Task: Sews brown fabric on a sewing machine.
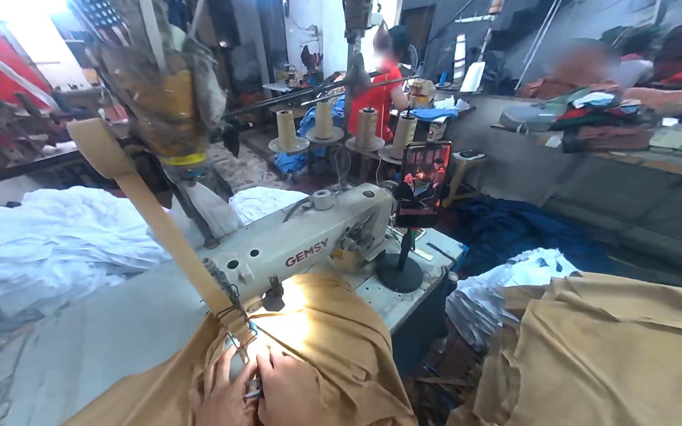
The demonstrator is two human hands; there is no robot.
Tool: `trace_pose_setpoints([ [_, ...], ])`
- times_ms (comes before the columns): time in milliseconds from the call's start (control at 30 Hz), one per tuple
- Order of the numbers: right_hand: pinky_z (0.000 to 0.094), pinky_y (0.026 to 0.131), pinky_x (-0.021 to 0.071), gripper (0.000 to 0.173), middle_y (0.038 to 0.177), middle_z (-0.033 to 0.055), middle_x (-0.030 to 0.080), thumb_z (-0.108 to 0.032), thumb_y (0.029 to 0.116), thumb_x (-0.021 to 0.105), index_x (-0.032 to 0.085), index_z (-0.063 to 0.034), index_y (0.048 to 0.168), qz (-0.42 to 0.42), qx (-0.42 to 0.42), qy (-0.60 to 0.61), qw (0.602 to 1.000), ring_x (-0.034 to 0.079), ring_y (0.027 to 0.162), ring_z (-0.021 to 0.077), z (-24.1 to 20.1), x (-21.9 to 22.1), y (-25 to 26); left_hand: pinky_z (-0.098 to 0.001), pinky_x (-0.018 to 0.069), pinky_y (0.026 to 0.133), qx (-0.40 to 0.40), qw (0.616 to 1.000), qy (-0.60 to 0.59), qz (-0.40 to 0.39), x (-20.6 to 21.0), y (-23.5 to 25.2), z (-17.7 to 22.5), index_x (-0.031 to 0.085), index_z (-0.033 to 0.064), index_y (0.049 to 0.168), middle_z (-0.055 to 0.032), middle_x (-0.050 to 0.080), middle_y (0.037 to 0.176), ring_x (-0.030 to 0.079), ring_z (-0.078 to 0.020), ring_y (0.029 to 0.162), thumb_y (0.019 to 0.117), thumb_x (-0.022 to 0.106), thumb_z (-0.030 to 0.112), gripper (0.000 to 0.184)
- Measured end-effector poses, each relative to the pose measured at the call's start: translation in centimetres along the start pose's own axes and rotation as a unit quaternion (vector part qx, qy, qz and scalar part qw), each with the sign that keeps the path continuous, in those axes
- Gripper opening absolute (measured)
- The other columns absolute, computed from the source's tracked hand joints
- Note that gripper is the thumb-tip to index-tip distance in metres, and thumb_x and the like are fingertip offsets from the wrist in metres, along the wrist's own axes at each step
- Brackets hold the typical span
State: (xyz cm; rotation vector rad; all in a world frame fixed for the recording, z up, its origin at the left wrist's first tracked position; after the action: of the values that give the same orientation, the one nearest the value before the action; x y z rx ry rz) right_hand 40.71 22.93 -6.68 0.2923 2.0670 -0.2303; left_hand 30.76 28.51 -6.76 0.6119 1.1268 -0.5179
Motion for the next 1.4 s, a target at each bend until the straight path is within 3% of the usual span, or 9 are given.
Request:
trace_pose_setpoints([
  [133,0.0517,0.067,0.0578,0.039,0.102,0.0136,0.072,-0.019,0.0896,0.064,0.068,-0.0140,0.128,0.010,-0.094,-0.030,0.995,0.072,0.089,0.0327,0.8,-0.2,1.2,-0.0746,0.0318,0.104,0.040,0.999,0.000,0.033,0.2,0.3,-0.8,0.079,0.0205,0.109,-0.0190,0.056,0.145,0.042,-0.0500,0.139,0.0824,0.073,0.018,0.028],
  [367,0.0563,0.071,0.0573,0.034,0.104,0.0123,0.072,-0.017,0.0897,0.066,0.067,-0.0133,0.124,-0.015,-0.208,-0.046,0.977,0.071,0.092,0.0328,1.5,-0.4,3.8,-0.0719,0.0378,0.100,0.051,0.996,0.032,0.067,-0.4,1.1,-0.7,0.077,0.0209,0.114,-0.0161,0.063,0.135,0.051,-0.0462,0.131,0.0794,0.077,0.025,0.035],
  [533,0.0604,0.075,0.0558,0.027,0.104,0.0155,0.073,-0.021,0.1011,0.055,0.067,-0.0102,0.122,-0.055,-0.193,-0.077,0.977,0.071,0.097,0.0369,1.7,-0.8,5.2,-0.0692,0.0384,0.101,-0.090,0.990,0.065,0.084,-0.8,2.5,1.2,0.080,0.0241,0.110,-0.0157,0.066,0.126,0.057,-0.0418,0.124,0.0858,0.072,0.020,0.025],
  [667,0.0565,0.074,0.0583,0.032,0.103,0.0129,0.074,-0.018,0.0974,0.059,0.067,-0.0161,0.128,-0.001,-0.221,-0.081,0.972,0.073,0.093,0.0346,2.2,-0.4,4.6,-0.0686,0.0349,0.104,-0.250,0.968,0.017,0.020,0.3,1.9,1.0,0.070,0.0192,0.131,-0.0155,0.061,0.137,0.054,-0.0396,0.130,0.0942,0.064,0.022,0.038],
  [767,0.0545,0.063,0.0578,0.035,0.095,0.0080,0.075,-0.015,0.0893,0.066,0.072,-0.0262,0.122,0.052,-0.245,-0.074,0.965,0.073,0.080,0.0315,2.5,-0.2,4.0,-0.0612,0.0410,0.102,-0.212,0.974,0.055,0.057,0.8,1.7,0.1,0.071,0.0179,0.127,-0.0112,0.068,0.129,0.061,-0.0341,0.121,0.1053,0.049,0.034,0.034],
  [1033,0.0505,0.058,0.0560,0.040,0.091,0.0055,0.075,-0.014,0.0862,0.066,0.073,-0.0251,0.124,0.078,-0.185,-0.141,0.969,0.073,0.076,0.0289,1.7,-0.4,4.1,-0.0558,0.0480,0.091,-0.106,0.984,0.075,0.124,0.9,2.3,-1.0,0.078,0.0230,0.112,-0.0086,0.069,0.106,0.066,-0.0304,0.104,0.0977,0.058,0.034,0.027],
  [1133,0.0496,0.061,0.0577,0.019,0.092,0.0102,0.073,-0.014,0.0897,0.064,0.072,-0.0099,0.107,0.062,-0.152,-0.166,0.972,0.073,0.079,0.0300,0.2,0.1,4.5,-0.0545,0.0455,0.099,-0.047,0.995,0.009,0.086,0.5,3.8,-3.5,0.076,0.0231,0.114,-0.0079,0.069,0.116,0.062,-0.0297,0.115,0.1005,0.054,0.038,0.030],
  [1267,0.0515,0.067,0.0591,0.025,0.102,0.0158,0.072,-0.012,0.0992,0.050,0.068,-0.0036,0.115,-0.026,-0.069,-0.170,0.983,0.074,0.087,0.0338,-1.5,0.5,4.5,-0.0564,0.0454,0.101,0.026,0.997,0.002,0.068,-0.1,6.8,-6.4,0.076,0.0264,0.110,-0.0090,0.067,0.127,0.059,-0.0314,0.124,0.0998,0.054,0.045,0.031],
  [1400,0.0489,0.069,0.0591,0.023,0.097,0.0140,0.072,-0.012,0.0974,0.053,0.068,-0.0052,0.114,-0.021,-0.065,-0.167,0.984,0.073,0.091,0.0322,-1.8,0.4,4.3,-0.0556,0.0408,0.109,0.009,0.999,-0.002,0.037,-0.5,9.3,-7.7,0.076,0.0263,0.110,-0.0066,0.064,0.133,0.053,-0.0287,0.132,0.0947,0.061,0.044,0.028],
])
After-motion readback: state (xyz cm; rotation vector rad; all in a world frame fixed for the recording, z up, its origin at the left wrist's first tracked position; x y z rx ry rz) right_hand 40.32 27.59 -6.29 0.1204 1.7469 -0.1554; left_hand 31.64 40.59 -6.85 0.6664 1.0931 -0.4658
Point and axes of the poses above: each hand's wrist, its own y-axis towards the middle knuckle, its own x-axis out of the palm, z = x × y, the point moved 7 cm from there along y, towards the middle knuckle
